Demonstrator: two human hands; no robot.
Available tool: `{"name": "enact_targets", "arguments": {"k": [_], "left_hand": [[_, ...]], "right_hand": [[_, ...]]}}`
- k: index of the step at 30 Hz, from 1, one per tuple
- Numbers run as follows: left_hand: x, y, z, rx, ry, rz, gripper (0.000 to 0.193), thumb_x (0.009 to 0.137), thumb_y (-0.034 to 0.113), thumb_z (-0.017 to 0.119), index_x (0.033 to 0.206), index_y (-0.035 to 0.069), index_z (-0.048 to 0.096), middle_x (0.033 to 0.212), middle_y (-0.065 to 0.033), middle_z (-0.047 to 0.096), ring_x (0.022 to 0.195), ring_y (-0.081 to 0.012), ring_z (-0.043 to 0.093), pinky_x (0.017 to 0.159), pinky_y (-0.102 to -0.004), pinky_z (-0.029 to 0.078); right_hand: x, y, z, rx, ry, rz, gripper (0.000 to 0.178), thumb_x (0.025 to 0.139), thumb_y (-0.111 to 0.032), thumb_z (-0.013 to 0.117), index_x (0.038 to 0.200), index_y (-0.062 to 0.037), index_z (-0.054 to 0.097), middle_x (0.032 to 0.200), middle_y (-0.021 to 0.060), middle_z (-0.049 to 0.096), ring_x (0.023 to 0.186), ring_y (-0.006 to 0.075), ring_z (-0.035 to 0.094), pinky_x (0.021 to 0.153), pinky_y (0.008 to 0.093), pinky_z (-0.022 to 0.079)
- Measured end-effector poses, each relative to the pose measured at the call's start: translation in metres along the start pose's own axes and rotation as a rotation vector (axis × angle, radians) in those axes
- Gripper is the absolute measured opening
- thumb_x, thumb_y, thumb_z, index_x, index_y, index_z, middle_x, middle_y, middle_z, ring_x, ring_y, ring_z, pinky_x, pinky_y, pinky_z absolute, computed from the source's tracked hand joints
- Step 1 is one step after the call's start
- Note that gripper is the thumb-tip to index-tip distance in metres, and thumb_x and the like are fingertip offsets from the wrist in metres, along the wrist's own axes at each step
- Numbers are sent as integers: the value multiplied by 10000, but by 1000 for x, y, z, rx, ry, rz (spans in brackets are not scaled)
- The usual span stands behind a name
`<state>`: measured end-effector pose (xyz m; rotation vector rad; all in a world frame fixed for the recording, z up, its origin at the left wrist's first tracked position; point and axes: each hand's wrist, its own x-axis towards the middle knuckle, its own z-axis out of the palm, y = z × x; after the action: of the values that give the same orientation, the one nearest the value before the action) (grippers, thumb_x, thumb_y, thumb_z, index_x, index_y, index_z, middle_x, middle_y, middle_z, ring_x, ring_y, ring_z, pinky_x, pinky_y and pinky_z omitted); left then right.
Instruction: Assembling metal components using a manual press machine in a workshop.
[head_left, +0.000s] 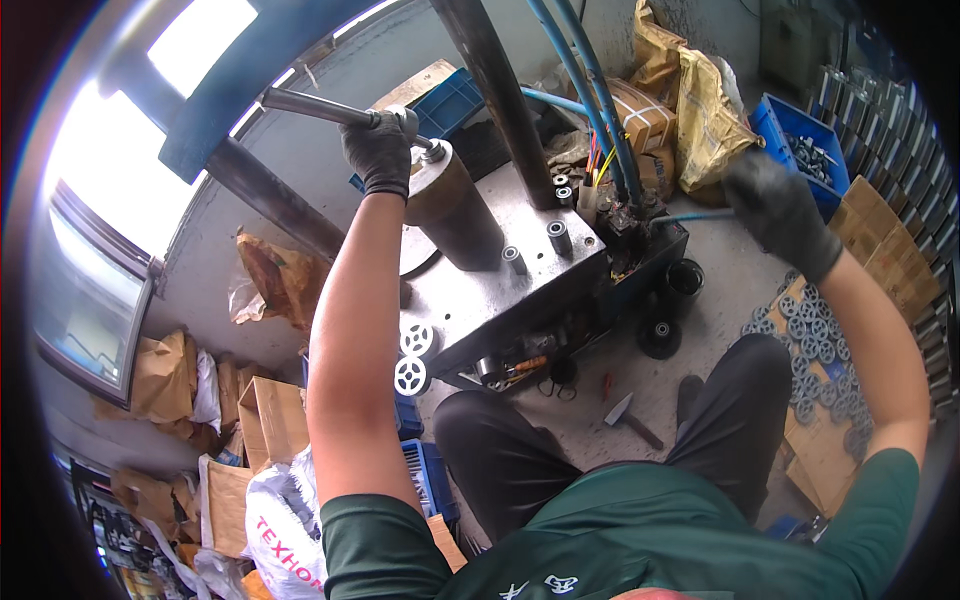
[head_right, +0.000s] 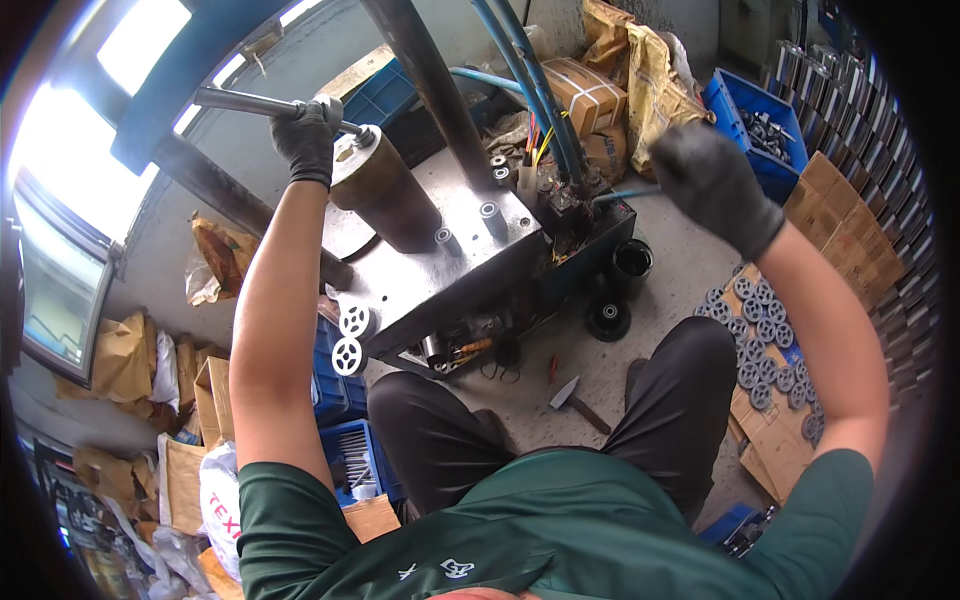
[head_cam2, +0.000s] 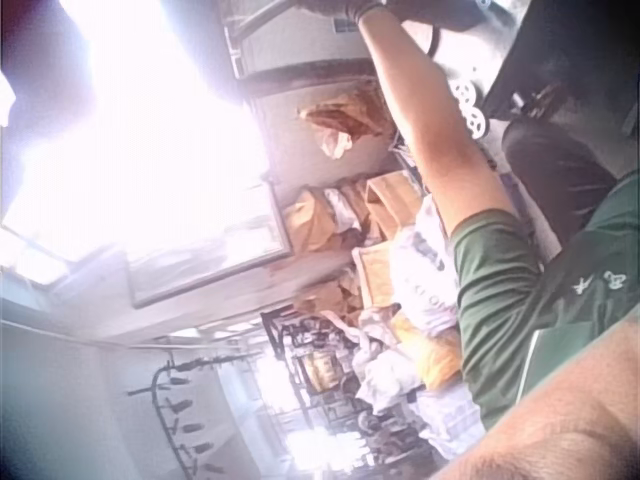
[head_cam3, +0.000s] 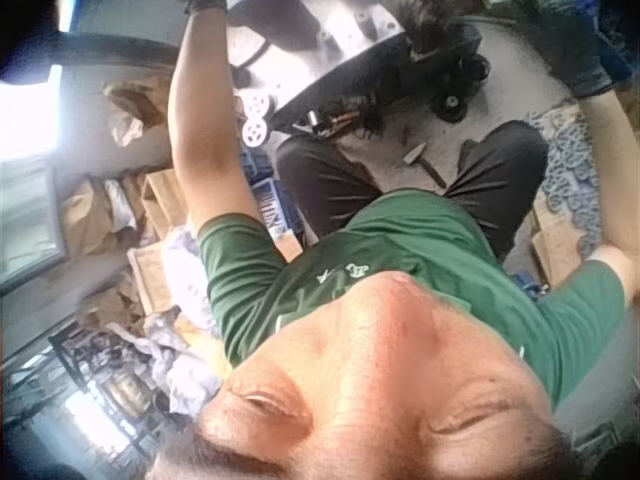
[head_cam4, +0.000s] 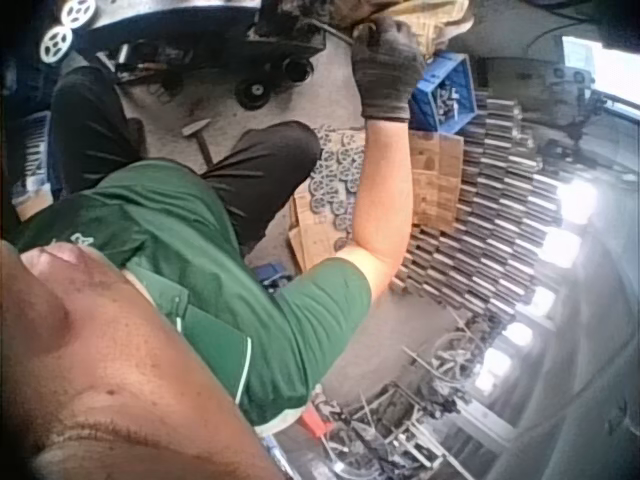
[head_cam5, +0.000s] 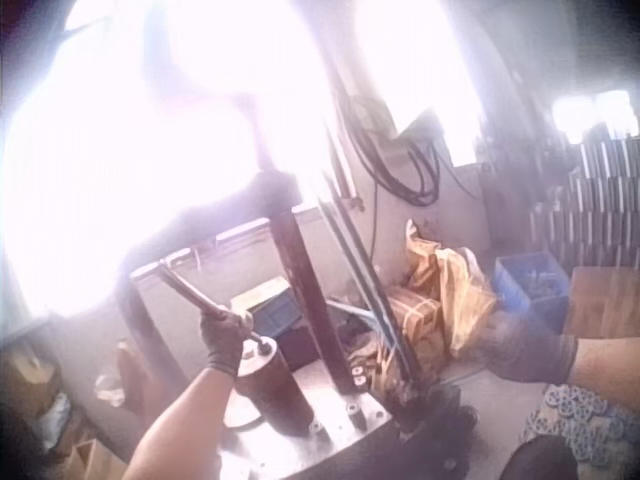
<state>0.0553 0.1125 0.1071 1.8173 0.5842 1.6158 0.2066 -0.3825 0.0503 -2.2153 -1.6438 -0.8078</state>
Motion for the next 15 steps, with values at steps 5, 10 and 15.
{"name": "enact_targets", "arguments": {"k": [5,10,15], "left_hand": [[3,-7,9,123,-37,72,225,854,121,732,990,-1,600,793,-122,665,743,-251,696,772,-388,556],[14,-12,9,102,-15,75,204,848,107,743,954,7,600,822,-87,673,720,-229,685,769,-375,573],[17,-2,7,-77,-162,-137,194,836,48,758,959,-8,619,824,-96,688,716,-221,707,707,-365,608]], "right_hand": [[77,39,30,-14,300,55,192,915,-82,661,1105,-53,654,1047,170,672,974,378,676,859,462,558],[132,69,52,-83,276,164,202,923,-107,656,1118,-67,690,1094,167,693,997,378,698,904,464,580],[138,70,55,-149,175,314,205,950,-176,645,1112,-79,723,1082,175,720,1012,369,707,919,471,578]]}}
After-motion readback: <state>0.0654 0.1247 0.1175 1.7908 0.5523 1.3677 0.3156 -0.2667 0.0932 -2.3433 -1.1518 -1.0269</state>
